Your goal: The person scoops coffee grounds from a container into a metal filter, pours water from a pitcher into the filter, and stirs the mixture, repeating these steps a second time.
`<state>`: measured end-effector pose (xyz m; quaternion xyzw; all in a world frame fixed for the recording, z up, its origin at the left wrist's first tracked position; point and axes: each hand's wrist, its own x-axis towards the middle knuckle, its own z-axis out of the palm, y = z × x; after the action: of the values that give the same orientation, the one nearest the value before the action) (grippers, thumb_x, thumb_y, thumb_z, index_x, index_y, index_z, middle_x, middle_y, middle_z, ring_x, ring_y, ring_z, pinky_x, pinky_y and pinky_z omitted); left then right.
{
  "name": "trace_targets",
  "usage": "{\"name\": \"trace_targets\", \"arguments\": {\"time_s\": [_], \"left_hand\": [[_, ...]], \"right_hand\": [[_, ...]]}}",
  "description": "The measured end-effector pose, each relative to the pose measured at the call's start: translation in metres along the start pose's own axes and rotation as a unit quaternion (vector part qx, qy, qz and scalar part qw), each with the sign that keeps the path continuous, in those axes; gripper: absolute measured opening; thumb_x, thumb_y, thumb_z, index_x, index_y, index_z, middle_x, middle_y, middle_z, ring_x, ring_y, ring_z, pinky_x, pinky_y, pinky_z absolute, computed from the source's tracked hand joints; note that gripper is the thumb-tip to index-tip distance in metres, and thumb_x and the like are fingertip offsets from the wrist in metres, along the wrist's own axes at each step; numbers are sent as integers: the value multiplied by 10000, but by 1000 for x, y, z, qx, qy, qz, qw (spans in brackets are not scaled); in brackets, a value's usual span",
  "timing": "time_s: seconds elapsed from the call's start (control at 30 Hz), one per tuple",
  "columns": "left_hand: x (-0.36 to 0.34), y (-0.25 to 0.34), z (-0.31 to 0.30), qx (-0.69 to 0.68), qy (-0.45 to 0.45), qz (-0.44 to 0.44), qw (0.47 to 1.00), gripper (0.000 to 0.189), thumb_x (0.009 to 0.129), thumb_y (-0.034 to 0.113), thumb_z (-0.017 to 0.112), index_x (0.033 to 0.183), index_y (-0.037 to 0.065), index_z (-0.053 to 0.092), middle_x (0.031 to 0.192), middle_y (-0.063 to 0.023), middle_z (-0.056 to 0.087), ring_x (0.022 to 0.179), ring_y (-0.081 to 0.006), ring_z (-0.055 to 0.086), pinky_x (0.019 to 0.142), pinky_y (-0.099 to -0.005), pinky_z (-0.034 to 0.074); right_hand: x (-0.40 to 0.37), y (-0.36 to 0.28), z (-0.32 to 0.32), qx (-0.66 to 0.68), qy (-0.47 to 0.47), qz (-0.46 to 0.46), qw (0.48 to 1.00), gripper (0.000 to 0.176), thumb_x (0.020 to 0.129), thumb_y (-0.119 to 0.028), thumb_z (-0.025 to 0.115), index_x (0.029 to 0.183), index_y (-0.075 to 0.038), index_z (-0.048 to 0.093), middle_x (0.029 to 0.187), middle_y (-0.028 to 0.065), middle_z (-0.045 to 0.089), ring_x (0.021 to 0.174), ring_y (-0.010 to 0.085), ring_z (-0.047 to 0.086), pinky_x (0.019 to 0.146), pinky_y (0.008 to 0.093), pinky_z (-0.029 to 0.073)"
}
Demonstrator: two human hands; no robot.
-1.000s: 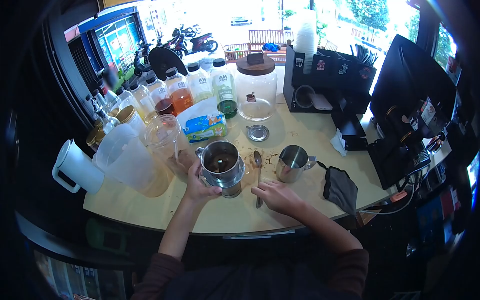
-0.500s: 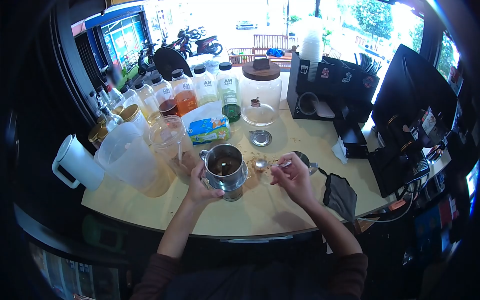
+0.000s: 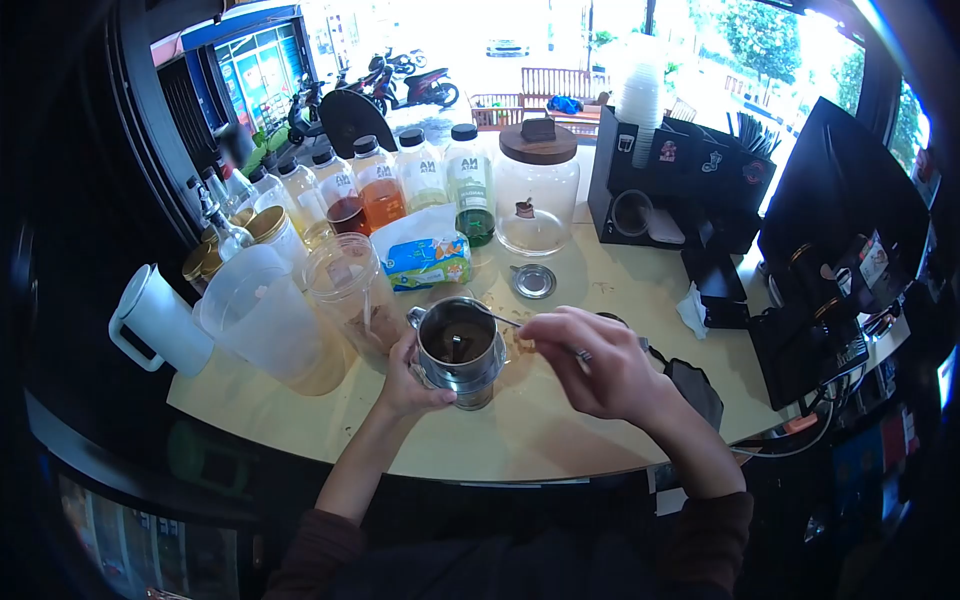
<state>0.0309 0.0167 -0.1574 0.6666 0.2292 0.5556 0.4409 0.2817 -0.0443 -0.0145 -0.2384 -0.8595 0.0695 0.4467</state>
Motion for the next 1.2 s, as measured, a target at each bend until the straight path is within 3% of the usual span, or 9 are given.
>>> {"name": "trace_targets", "arguments": {"time_s": [0.13, 0.47, 0.57, 0.7, 0.83, 1.0, 1.2], "left_hand": [[1, 0, 2, -22, 0, -2, 1000, 964, 508, 413, 897, 1266, -25, 493, 1208, -122, 577, 1160, -241, 545, 1026, -368, 390], [0, 4, 2, -12, -1, -7, 1000, 974, 506, 408, 903, 1267, -31, 484, 1205, -124, 573, 1152, -242, 549, 1017, -364, 399], [0, 6, 3, -31, 4, -16, 999, 968, 509, 392, 905, 1268, -34, 482, 1208, -126, 572, 1152, -240, 551, 1009, -361, 408], [1, 4, 4, -36, 1, -7, 999, 958, 515, 374, 906, 1269, -33, 478, 1204, -126, 572, 1145, -237, 553, 1008, -363, 413], [1, 6, 5, -48, 3, -6, 999, 947, 517, 363, 906, 1264, -32, 478, 1193, -122, 573, 1138, -232, 555, 1001, -360, 426], [2, 10, 4, -31, 3, 4, 999, 925, 522, 355, 902, 1254, -27, 486, 1184, -118, 576, 1125, -230, 564, 985, -351, 440], [0, 6, 2, -25, 3, -3, 1000, 918, 516, 341, 901, 1253, -22, 493, 1182, -117, 584, 1116, -226, 572, 987, -351, 438]], "right_hand": [[8, -1, 4, -17, -99, -54, 993, 298, 797, -5, 667, 1078, -13, 568, 781, 121, 584, 696, 294, 599, 609, 381, 489], [17, -12, 20, -109, -121, -161, 973, 309, 780, -78, 670, 1032, -3, 507, 738, 64, 507, 664, 218, 568, 604, 326, 486], [16, -12, 22, -72, -98, -151, 981, 311, 747, -65, 674, 1008, -8, 515, 749, 67, 521, 674, 220, 579, 608, 322, 491], [14, -4, 16, -132, -93, -139, 977, 290, 747, -67, 677, 991, -14, 530, 772, 70, 541, 687, 216, 584, 618, 319, 496], [13, -11, 20, -59, -120, -165, 977, 297, 745, -73, 677, 998, -19, 531, 767, 55, 539, 677, 204, 576, 612, 317, 486], [13, 0, 17, -89, -108, -149, 979, 379, 760, -76, 684, 1099, -6, 529, 779, 65, 501, 663, 209, 547, 585, 323, 473], [10, -6, 16, -59, -119, -153, 979, 381, 744, -68, 691, 1090, -4, 544, 770, 57, 506, 661, 206, 550, 578, 322, 478]]}}
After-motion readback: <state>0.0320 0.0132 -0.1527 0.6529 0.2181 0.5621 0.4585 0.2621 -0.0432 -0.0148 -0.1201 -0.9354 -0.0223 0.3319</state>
